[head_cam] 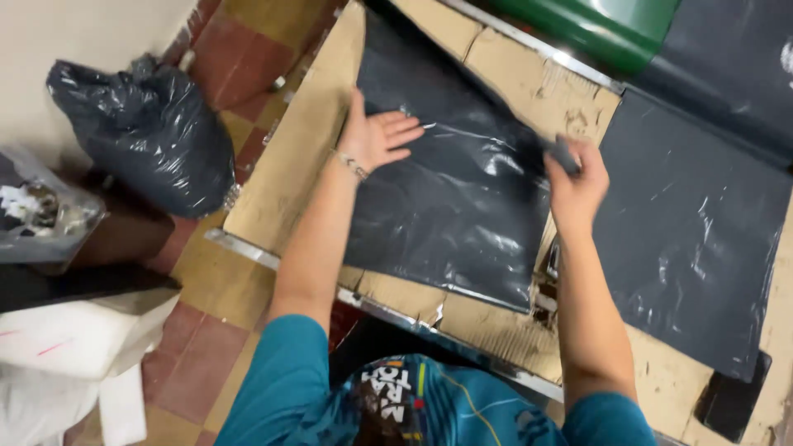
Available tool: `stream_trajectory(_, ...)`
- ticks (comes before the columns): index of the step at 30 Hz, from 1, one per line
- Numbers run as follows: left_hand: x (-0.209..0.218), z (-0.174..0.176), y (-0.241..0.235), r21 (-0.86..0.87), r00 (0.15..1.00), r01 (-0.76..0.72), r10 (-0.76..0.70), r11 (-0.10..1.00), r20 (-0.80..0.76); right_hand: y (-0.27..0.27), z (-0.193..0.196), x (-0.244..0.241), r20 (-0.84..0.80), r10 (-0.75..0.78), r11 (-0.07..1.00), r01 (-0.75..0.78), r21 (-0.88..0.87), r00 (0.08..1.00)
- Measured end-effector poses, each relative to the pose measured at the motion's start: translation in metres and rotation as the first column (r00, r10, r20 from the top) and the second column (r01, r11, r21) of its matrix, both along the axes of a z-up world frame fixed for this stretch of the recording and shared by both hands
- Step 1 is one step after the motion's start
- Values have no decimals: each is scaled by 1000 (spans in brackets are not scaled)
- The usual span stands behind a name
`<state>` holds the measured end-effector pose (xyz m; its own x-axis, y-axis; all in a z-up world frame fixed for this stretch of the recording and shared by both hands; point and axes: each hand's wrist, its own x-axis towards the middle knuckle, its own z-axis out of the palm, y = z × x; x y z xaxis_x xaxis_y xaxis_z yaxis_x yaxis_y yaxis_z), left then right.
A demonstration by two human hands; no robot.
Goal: Folding plastic bags coming off a conveyor belt and placing them into a basket
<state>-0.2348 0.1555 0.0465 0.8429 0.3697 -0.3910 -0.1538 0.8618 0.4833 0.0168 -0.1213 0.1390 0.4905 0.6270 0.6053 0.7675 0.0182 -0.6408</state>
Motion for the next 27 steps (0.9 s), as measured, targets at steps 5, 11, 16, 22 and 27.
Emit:
stream_trajectory(5,-59,32,10,42,980,-46,53,998,-193,-103,-24,-67,-29,155,980,-158,-121,987)
stream_trajectory(11,-72,-18,12,603,896,32,244,797,-370,-149,-58,-81,129,249,909,-186,-373,960)
stream_trajectory(16,-82,13,-20,749,724,397,321,530,-610,-161,-29,-74,90,317,784,-207,-586,944)
stream_trajectory(22,-16,41,-134,678,617,639,768,-363,-170,-65,9,-124,128,250,886,-173,-430,960)
stream_trajectory(27,9,20,-189,488,696,718,520,-496,-495,24,-101,-145,196,112,941,-40,-336,974)
